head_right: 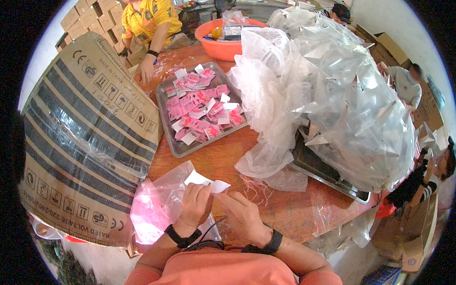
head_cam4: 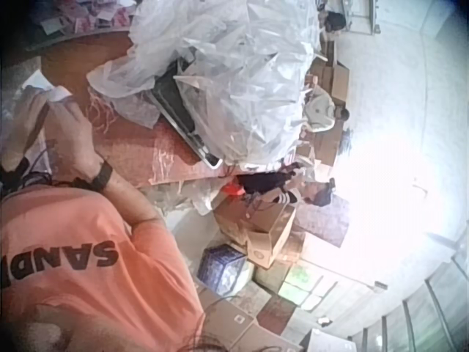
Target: Manually placing small pink packets into plastic bags and organizing them on a tray.
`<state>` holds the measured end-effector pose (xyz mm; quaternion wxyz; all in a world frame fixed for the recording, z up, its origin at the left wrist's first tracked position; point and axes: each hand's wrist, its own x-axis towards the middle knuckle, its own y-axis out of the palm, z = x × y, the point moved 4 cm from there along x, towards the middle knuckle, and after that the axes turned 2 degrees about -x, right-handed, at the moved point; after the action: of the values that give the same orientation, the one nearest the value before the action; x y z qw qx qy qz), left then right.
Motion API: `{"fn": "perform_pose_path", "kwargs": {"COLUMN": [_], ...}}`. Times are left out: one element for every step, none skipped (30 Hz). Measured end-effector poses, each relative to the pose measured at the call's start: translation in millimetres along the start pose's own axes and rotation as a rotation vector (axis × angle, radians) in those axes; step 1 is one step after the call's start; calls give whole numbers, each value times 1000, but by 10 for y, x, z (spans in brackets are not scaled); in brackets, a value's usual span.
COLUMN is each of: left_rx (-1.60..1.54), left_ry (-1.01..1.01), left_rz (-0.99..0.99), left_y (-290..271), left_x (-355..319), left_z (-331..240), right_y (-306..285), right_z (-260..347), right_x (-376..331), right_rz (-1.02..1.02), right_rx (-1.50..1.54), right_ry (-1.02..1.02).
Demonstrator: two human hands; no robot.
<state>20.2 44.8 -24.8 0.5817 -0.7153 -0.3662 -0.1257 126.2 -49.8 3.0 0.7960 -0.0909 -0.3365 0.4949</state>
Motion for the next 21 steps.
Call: {"fn": "perform_pose_path", "kwargs": {"left_rx": [7, 14, 21, 37, 53, 68, 69, 71, 72, 63, 55, 45, 29, 13, -1, -42, -82, -122, -169, -216, -266], "left_ry": [9, 19, 28, 40, 52, 66, 74, 82, 90, 86, 82, 77, 63, 49, 34, 7, -20, -46, -74, -103, -132], "left_rz": [-8, -16, -24, -32, -40, -48, -30, -12, 7, 8, 9, 10, 6, 2, -3, -13, -22, -31, -38, -46, -53], "left_y": [1, 7, 10, 7, 3, -3, -1, -2, 1, 11, 30, 45, 38, 25, 20, 26, 32, 35, 36, 37, 45], "left_x": [-8, -15, -20, -21, -19, -15, -13, -15, -19, -30, -45, -54, -39, -10, 6, 6, 5, 8, 13, 21, 29], "left_z": [6, 11, 10, 1, -11, -23, -34, -45, -54, -48, -38, -31, -34, -47, -57, -59, -62, -63, -55, -45, -33], "right_y": [-13, -24, -29, -32, -33, -32, -31, -25, -25, -24, -21, -1, 21, 36, 58, 79, 100, 110, 123, 136, 121], "right_z": [3, 5, 20, 35, 41, 34, 20, 6, 1, -5, -13, -24, -38, -41, -42, -42, -45, -45, -47, -46, -36], "right_x": [-18, -29, -23, -11, -6, -13, -25, -36, -41, -46, -51, -61, -72, -83, -92, -103, -111, -113, -115, -116, -102], "right_rz": [-8, -16, -13, -9, -6, 9, 23, 38, 29, 20, 11, 30, 48, 67, 119, 172, 224, 242, 260, 278, 234], "right_rx": [13, 26, 27, 27, 28, 28, 27, 27, 21, 15, 9, -11, -31, -50, -113, -176, -239, -274, -309, -345, -331], "right_ry": [27, 54, 51, 48, 46, 47, 48, 50, 43, 37, 30, 9, -12, -33, -36, -39, -42, -60, -77, -95, -103]}}
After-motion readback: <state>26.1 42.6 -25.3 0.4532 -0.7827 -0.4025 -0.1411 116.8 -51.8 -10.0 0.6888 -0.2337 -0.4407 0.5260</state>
